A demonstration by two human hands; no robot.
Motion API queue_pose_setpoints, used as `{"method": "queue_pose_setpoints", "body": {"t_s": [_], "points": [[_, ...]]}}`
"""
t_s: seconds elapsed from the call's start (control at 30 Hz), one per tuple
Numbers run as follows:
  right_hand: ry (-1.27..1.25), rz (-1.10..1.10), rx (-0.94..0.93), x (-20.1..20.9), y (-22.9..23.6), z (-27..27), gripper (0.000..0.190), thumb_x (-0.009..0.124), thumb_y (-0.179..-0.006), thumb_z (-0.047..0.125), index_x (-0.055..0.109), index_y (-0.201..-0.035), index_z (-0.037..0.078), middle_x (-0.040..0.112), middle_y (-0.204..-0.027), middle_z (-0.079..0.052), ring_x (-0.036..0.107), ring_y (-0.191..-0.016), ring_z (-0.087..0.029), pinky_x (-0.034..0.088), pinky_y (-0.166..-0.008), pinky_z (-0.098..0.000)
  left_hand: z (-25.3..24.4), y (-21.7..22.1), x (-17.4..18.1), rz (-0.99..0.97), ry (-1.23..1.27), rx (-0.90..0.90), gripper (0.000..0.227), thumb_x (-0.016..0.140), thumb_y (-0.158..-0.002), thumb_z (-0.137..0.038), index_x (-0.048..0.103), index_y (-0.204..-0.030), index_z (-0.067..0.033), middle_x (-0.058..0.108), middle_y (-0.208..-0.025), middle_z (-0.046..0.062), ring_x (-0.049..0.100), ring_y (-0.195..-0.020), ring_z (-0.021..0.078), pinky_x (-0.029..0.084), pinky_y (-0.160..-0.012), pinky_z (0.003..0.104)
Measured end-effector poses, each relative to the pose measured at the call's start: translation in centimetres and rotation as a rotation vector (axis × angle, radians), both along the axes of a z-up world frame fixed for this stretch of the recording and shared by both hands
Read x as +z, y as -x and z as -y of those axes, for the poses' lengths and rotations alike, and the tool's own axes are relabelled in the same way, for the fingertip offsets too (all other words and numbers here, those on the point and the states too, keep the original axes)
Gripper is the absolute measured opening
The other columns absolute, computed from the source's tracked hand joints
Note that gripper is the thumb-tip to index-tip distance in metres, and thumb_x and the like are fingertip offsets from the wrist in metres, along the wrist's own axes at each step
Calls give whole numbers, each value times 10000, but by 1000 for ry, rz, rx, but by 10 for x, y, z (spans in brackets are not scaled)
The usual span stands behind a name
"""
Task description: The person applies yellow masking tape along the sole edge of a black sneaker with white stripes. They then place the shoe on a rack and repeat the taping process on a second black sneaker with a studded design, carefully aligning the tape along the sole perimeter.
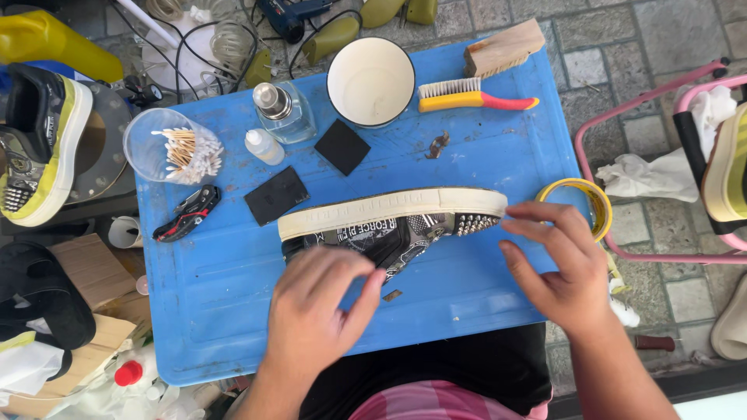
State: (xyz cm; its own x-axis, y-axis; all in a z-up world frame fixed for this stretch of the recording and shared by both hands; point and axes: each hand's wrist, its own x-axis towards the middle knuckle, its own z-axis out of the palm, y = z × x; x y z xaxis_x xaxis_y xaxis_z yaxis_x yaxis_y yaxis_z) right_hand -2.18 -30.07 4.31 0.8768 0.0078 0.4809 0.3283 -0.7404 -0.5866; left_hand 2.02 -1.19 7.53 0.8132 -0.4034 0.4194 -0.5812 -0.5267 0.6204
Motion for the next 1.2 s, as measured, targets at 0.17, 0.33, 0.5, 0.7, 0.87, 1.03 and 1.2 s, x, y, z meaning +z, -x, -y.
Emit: {"method": "queue_pose_setpoints", "body": {"t_s": [0.17,0.33,0.5,0.7,0.87,1.03,1.2], "points": [[14,35,-8,-8,-11,-19,350,826,-800,22,707,-1129,29,647,-1212,-148,647,-1062,-278,525,-910,-374,18,-30,-5,92,-90,58,390,794,-869,-218,671,-1206,-64,670,-1265,131,621,-1205,342,472,-1037,478],[92,-48,-94,-2,-3,1,344,822,-837,39,718,-1164,66,661,-1210,-123,648,-1099,-268,526,-936,-376,17,-33,-12,75,-165,71,491,791,-874,-293,674,-1301,-79,653,-1359,139,588,-1300,344,413,-1128,521],[390,-175,-180,2,19,45,388,869,-693,119,721,-1040,30,709,-1110,-127,634,-1062,-325,509,-942,-449,2,-23,-24,81,-15,82,347,764,-909,-226,679,-1217,-89,661,-1300,122,617,-1283,338,482,-1093,473],[302,-173,-142,-23,35,61,255,860,-772,69,724,-984,30,726,-989,-80,653,-1026,-273,501,-938,-398,1,-2,-24,-200,187,174,197,623,-987,-4,735,-1134,-70,685,-997,57,661,-971,255,552,-849,404],[-196,41,74,-32,43,41,246,789,-803,60,670,-1011,4,692,-1004,-106,677,-1006,-276,515,-1028,-416,20,4,-6,133,107,75,244,644,-911,24,678,-1139,-55,653,-1174,124,648,-1141,346,532,-992,448],[-297,154,269,-37,35,15,260,774,-788,85,649,-997,-7,682,-962,-147,674,-958,-301,513,-1048,-505,38,15,5,-187,259,-165,307,725,-935,-50,661,-1235,-40,674,-1230,119,707,-1090,280,586,-931,362],[-333,178,359,-41,37,-4,259,773,-827,131,652,-1014,0,696,-979,-135,684,-985,-316,514,-1037,-528,50,26,-1,-158,273,-213,347,759,-958,-80,651,-1284,-32,669,-1265,126,705,-1126,300,588,-974,384]]}}
